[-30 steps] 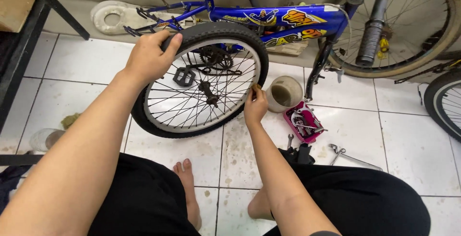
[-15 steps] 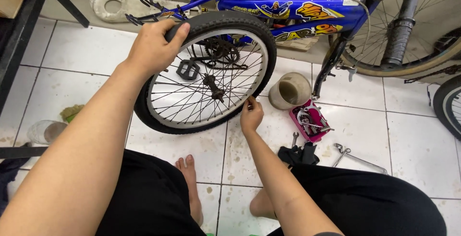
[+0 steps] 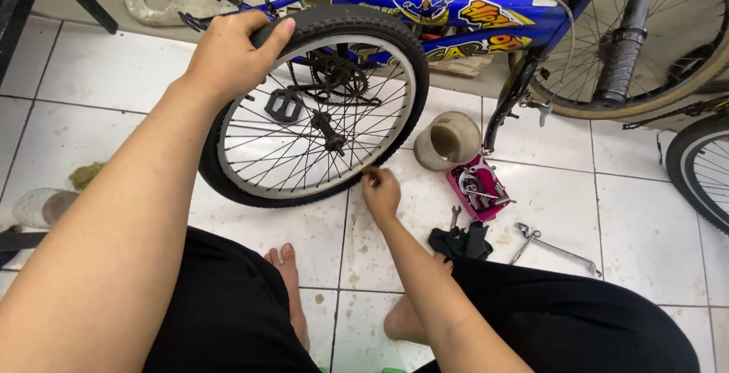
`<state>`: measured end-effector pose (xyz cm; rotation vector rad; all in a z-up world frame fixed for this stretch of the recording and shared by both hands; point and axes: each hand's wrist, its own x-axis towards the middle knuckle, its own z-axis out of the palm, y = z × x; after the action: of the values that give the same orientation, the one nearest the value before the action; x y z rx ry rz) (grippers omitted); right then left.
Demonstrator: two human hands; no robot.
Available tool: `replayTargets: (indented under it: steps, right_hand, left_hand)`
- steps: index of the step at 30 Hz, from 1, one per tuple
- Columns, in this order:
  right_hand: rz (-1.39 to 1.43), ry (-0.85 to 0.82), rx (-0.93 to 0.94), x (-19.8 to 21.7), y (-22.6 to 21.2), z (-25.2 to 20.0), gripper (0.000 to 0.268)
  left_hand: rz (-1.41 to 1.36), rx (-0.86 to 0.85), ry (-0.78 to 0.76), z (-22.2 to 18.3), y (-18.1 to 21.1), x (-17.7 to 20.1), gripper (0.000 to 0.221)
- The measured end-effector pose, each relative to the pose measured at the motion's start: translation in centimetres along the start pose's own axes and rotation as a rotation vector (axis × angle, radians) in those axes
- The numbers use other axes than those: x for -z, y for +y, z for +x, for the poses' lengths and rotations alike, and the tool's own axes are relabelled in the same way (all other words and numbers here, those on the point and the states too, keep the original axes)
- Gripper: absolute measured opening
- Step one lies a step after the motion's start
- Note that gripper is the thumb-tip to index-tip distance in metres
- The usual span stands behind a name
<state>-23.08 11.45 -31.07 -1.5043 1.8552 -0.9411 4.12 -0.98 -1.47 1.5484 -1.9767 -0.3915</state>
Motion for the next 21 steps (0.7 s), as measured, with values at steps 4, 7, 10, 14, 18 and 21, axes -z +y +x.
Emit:
replayTargets:
  steps: [4, 7, 10, 14, 18, 21]
  right_hand:
    - [-0.124, 0.242, 0.311, 0.8, -0.7, 0.6, 0.017]
    - [-0.175, 0.201, 0.379, 0.9, -1.2, 0.2, 0.020]
    - [-0.320, 0.192, 0.397, 1.0, -0.7, -0.3, 0.026]
    - [-0.626, 0.106, 0.419, 1.4, 1.9, 0.1, 0.039]
    - [-0.591, 0.116, 0.445, 1.6, 1.6, 1.1, 0.032]
    - [-0.530, 0.037, 0.339, 1.3, 2.4, 0.8, 0.031]
  left_hand:
    - [-0.026, -0.008, -0.025, 0.0, 1.3, 0.2, 0.044]
    - [-0.006, -0.019, -0.059, 0.1, 2.1, 0.3, 0.045]
    - [0.023, -0.040, -0.087, 0.2, 2.2, 0.0, 0.047]
    - [0.034, -0.065, -0.102, 0.4, 2.4, -0.1, 0.045]
    - [0.010, -0.078, -0.098, 0.2, 3.7, 0.1, 0.041]
    - [0.030, -0.160, -0.055, -0.8, 4.2, -0.1, 0.041]
